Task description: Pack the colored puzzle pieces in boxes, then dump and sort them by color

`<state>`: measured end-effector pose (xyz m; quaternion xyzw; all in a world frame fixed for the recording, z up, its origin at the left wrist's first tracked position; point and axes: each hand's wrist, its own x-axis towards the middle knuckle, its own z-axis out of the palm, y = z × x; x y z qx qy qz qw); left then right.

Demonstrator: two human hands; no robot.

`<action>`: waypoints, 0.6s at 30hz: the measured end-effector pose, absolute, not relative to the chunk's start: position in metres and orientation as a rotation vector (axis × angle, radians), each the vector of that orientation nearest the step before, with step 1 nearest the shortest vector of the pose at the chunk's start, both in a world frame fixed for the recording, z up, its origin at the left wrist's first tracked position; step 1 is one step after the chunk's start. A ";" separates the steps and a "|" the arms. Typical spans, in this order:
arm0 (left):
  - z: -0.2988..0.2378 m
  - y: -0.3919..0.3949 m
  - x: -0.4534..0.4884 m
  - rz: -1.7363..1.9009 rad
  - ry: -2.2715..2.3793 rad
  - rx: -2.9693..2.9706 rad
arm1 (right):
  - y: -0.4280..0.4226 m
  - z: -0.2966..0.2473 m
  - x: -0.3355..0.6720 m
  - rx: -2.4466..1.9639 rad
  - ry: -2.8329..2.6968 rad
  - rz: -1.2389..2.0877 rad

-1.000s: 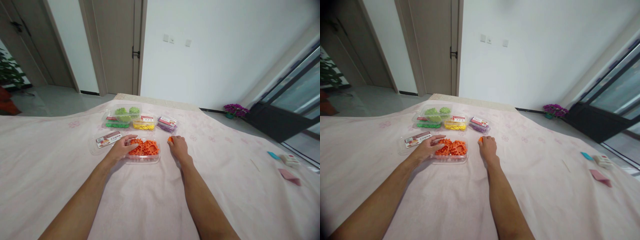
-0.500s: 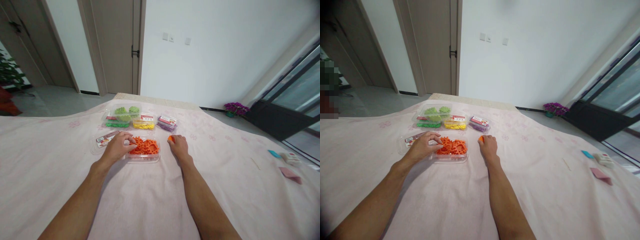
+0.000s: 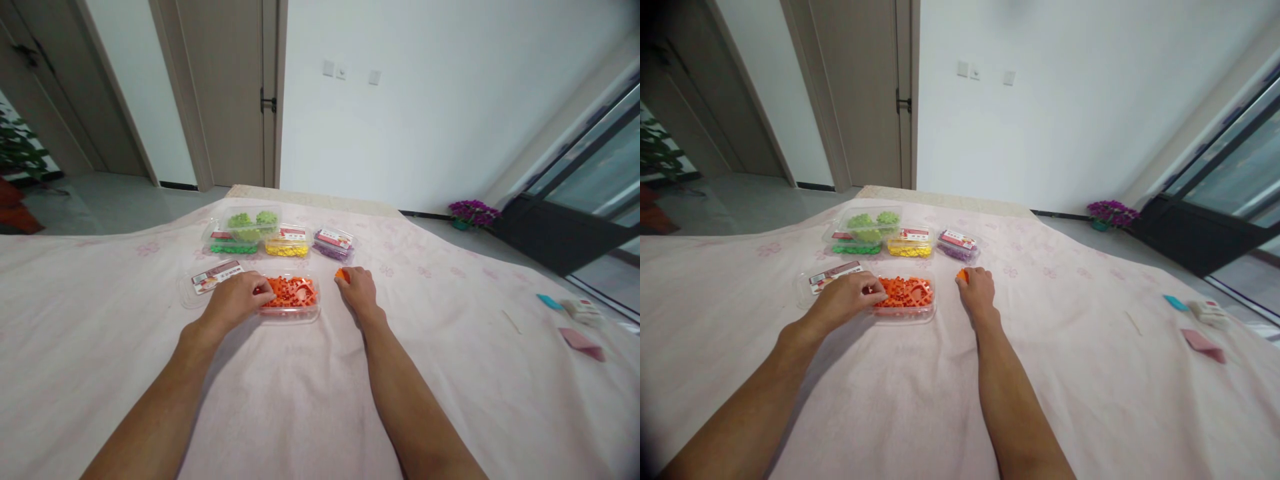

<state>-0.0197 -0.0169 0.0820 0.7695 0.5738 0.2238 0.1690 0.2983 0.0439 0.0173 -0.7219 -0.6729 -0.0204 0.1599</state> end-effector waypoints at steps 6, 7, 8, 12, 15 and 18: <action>0.083 -0.017 -0.018 0.786 1.546 2.296 | 0.042 0.019 0.297 -2.063 -1.891 -0.041; 0.080 -0.015 -0.020 0.803 1.529 2.287 | 0.041 0.019 0.296 -2.055 -1.874 -0.033; 0.077 -0.012 -0.022 0.808 1.516 2.276 | 0.041 0.020 0.296 -2.041 -1.857 -0.021; 0.062 -0.003 -0.031 0.785 1.520 2.224 | 0.045 0.022 0.293 -1.924 -1.792 0.038; 0.056 0.000 -0.033 0.766 1.518 2.186 | 0.048 0.029 0.287 -1.720 -1.766 0.028; 0.055 0.000 -0.032 0.748 1.475 2.143 | 0.049 0.041 0.274 -1.503 -1.759 0.053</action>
